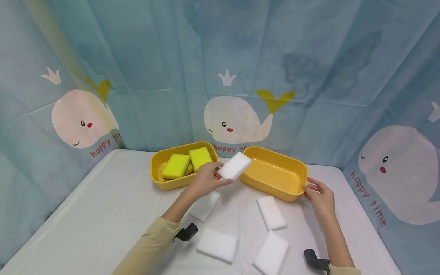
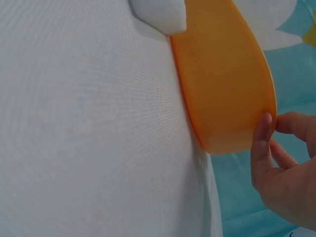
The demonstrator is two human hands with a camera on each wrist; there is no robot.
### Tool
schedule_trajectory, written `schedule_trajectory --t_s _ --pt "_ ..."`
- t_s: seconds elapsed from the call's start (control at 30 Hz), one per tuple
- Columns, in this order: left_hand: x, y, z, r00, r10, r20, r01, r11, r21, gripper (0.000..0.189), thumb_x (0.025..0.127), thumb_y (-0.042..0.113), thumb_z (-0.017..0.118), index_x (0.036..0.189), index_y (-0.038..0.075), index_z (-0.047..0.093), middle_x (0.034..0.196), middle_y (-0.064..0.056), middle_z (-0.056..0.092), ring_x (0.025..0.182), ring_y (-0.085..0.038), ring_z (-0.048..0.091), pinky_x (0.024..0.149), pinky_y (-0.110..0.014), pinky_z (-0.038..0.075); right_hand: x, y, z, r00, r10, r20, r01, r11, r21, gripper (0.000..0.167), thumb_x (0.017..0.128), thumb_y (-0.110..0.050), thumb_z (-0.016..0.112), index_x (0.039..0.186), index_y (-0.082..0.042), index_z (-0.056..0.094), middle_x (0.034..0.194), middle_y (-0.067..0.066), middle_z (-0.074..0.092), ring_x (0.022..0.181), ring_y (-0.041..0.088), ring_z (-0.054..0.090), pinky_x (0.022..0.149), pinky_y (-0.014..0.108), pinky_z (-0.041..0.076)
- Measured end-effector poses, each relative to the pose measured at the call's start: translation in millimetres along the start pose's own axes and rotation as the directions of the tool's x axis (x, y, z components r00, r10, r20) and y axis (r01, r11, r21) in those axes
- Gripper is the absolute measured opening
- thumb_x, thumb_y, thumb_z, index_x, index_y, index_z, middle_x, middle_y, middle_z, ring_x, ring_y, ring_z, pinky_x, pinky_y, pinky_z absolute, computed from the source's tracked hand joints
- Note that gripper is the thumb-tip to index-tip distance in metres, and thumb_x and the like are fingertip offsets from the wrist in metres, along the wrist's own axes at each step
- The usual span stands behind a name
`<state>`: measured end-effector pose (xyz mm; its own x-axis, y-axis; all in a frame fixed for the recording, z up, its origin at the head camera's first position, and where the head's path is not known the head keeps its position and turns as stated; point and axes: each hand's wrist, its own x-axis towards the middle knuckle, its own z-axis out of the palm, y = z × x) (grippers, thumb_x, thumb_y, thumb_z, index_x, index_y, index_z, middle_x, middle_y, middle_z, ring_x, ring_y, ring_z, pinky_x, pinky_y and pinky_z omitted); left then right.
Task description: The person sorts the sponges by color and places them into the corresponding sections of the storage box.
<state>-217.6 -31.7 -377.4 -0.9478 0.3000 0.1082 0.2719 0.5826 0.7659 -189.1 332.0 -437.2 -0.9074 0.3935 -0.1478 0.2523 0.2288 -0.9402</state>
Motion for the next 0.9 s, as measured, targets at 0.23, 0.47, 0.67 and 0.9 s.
schedule_trajectory --t_s 0.23,0.47,0.67,0.9 --pt "10.1 8.5 9.4 1.000 -0.003 -0.009 0.003 1.000 0.003 0.054 0.088 0.032 0.089 0.126 0.000 0.069 0.097 -0.008 0.065 0.085 -0.018 0.053 0.069 -0.024 0.044 0.3 0.6 0.4 1.000 0.005 0.000 -0.005 1.000 0.014 0.060 0.106 -0.015 0.065 0.157 0.006 0.041 0.086 -0.020 0.059 0.072 -0.001 0.065 0.074 0.015 0.060" --pt "18.5 11.2 21.6 1.000 0.006 -0.023 -0.005 1.000 0.009 0.061 0.087 0.036 0.089 0.130 -0.001 0.068 0.106 -0.010 0.066 0.090 -0.018 0.053 0.072 -0.025 0.045 0.7 0.3 0.1 1.000 0.014 -0.002 -0.014 1.000 0.011 0.061 0.106 -0.016 0.065 0.157 0.005 0.040 0.087 -0.021 0.059 0.073 -0.001 0.065 0.076 0.016 0.061" --pt "24.1 11.3 29.8 1.000 -0.004 -0.030 0.004 1.000 0.022 0.070 0.087 0.039 0.089 0.138 -0.002 0.064 0.114 -0.013 0.067 0.095 -0.019 0.055 0.078 -0.028 0.051 -0.5 -1.6 0.0 1.000 0.021 -0.003 -0.021 1.000 0.006 0.061 0.106 -0.015 0.064 0.157 0.005 0.040 0.089 -0.020 0.058 0.074 -0.001 0.064 0.075 0.016 0.060" --pt "32.3 12.8 37.2 0.998 -0.015 -0.055 0.016 1.000 0.024 0.068 0.086 0.042 0.089 0.133 -0.001 0.068 0.112 -0.011 0.070 0.095 -0.018 0.058 0.080 -0.028 0.053 -0.1 -0.8 0.0 1.000 0.023 -0.001 -0.023 1.000 -0.009 0.060 0.106 -0.015 0.064 0.158 0.005 0.040 0.091 -0.019 0.058 0.074 -0.002 0.064 0.076 0.015 0.060"
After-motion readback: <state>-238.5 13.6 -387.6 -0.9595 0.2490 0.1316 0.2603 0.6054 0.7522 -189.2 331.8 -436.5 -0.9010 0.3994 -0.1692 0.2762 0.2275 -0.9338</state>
